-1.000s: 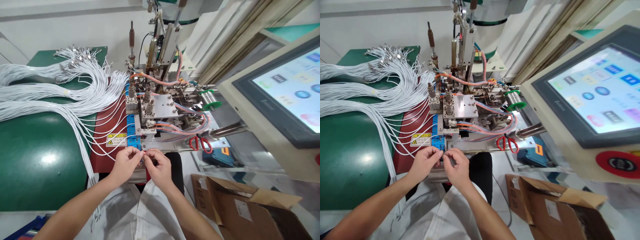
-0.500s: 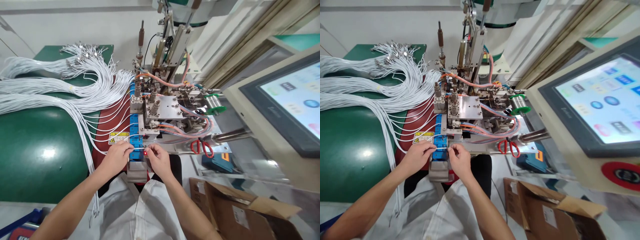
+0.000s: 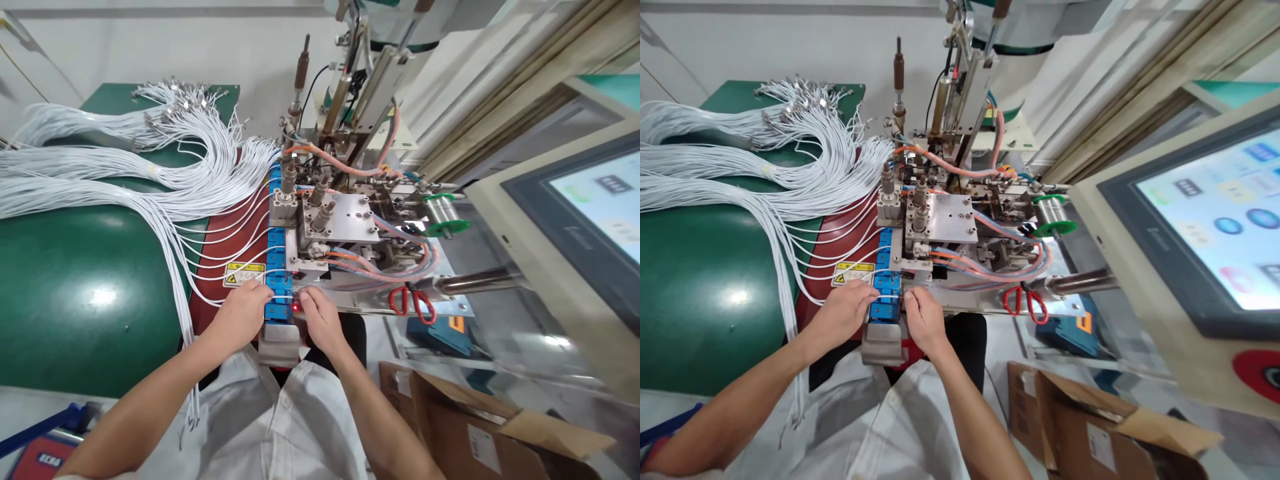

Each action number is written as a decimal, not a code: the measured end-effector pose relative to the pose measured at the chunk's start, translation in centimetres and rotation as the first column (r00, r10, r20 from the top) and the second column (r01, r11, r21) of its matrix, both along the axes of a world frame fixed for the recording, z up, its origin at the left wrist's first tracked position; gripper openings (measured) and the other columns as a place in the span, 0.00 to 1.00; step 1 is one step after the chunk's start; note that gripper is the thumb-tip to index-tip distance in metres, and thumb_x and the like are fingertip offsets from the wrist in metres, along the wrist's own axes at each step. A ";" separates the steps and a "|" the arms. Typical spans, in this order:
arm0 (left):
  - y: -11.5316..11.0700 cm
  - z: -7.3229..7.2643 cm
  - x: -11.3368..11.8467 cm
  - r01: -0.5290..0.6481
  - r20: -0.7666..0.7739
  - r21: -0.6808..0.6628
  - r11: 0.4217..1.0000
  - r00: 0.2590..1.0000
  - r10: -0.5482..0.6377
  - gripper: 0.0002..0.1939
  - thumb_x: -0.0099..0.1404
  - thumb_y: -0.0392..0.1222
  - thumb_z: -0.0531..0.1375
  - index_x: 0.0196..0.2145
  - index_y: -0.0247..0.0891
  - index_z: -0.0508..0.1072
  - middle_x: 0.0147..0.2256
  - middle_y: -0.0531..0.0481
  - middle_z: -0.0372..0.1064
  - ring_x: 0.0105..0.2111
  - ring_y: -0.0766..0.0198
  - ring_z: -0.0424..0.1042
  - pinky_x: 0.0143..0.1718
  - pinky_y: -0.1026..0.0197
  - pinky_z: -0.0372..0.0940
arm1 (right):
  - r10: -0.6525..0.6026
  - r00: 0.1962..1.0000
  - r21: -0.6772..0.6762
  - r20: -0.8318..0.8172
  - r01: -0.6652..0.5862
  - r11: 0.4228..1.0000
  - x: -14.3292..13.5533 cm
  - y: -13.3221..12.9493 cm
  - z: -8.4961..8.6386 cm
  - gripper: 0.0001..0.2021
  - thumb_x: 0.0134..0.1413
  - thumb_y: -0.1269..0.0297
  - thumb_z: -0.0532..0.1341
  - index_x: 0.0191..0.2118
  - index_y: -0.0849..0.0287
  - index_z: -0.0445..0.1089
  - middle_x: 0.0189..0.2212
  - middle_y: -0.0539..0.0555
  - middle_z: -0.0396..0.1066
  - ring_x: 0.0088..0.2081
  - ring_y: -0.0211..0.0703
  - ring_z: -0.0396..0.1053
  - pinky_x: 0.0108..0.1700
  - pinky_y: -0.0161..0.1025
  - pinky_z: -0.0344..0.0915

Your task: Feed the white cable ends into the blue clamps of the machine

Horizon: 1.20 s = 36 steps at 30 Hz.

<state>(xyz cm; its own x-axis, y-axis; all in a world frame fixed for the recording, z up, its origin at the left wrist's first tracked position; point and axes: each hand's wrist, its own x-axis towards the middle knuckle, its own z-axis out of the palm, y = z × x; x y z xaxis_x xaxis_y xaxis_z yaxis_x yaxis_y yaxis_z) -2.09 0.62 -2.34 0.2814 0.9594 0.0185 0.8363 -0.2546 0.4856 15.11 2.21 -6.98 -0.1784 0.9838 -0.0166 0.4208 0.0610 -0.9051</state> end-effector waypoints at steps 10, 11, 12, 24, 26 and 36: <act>0.0 -0.2 0.0 0.029 -0.087 -0.099 0.995 0.996 -0.038 0.15 0.61 0.28 0.47 0.34 0.36 0.71 0.32 0.46 0.68 0.35 0.60 0.68 0.40 0.59 0.64 | -0.092 0.993 0.204 0.076 0.075 0.976 -1.1 0.2 -1.2 0.16 0.57 0.62 0.49 0.19 0.57 0.50 0.17 0.45 0.50 0.21 0.35 0.51 0.26 0.34 0.49; 0.0 -0.2 0.0 0.024 -0.100 -0.110 0.994 0.994 -0.035 0.15 0.61 0.28 0.47 0.35 0.36 0.71 0.32 0.46 0.67 0.35 0.60 0.68 0.40 0.59 0.64 | -0.101 0.994 0.170 0.038 0.094 0.981 -1.2 0.1 -1.4 0.16 0.56 0.61 0.49 0.19 0.57 0.49 0.17 0.45 0.50 0.21 0.35 0.51 0.26 0.34 0.49; 0.0 -0.2 0.0 0.018 -0.110 -0.116 0.993 0.993 -0.031 0.14 0.60 0.28 0.47 0.35 0.36 0.71 0.32 0.46 0.67 0.36 0.60 0.68 0.40 0.59 0.64 | -0.109 0.994 0.135 0.002 0.108 0.985 -1.3 0.1 -1.6 0.16 0.56 0.60 0.49 0.19 0.57 0.49 0.17 0.44 0.50 0.21 0.34 0.50 0.25 0.33 0.49; -0.8 1.2 0.7 0.010 -0.306 -0.005 1.000 0.952 -0.012 0.12 0.61 0.29 0.49 0.33 0.36 0.71 0.31 0.46 0.66 0.35 0.57 0.65 0.37 0.56 0.62 | -0.168 0.982 -0.004 -0.089 0.169 0.986 -1.5 -0.3 -2.1 0.18 0.55 0.56 0.50 0.18 0.57 0.50 0.15 0.43 0.49 0.20 0.33 0.50 0.24 0.32 0.49; -0.9 1.2 0.6 0.020 -0.311 0.027 0.999 0.950 -0.011 0.11 0.61 0.30 0.50 0.32 0.37 0.72 0.32 0.46 0.65 0.35 0.56 0.64 0.36 0.55 0.62 | -0.192 0.978 -0.042 -0.086 0.189 0.981 -1.2 -0.2 -1.9 0.18 0.54 0.54 0.51 0.18 0.58 0.52 0.15 0.44 0.50 0.21 0.33 0.51 0.25 0.32 0.50; -2.2 2.1 -0.6 0.097 -0.151 0.035 0.995 0.984 -0.091 0.12 0.65 0.37 0.48 0.43 0.36 0.68 0.42 0.44 0.66 0.42 0.59 0.66 0.44 0.57 0.62 | -0.288 0.873 0.076 -0.393 0.343 0.936 0.4 -0.8 0.8 0.19 0.57 0.54 0.50 0.20 0.59 0.60 0.19 0.48 0.59 0.24 0.36 0.57 0.27 0.34 0.55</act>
<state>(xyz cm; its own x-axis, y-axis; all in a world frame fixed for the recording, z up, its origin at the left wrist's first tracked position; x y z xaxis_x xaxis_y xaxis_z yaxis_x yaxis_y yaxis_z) -2.74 -1.54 -0.19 0.3732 0.9277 0.0095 0.8699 -0.3535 0.3440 15.53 1.40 -6.16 0.1760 0.9759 0.1293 0.0756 0.1176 -0.9902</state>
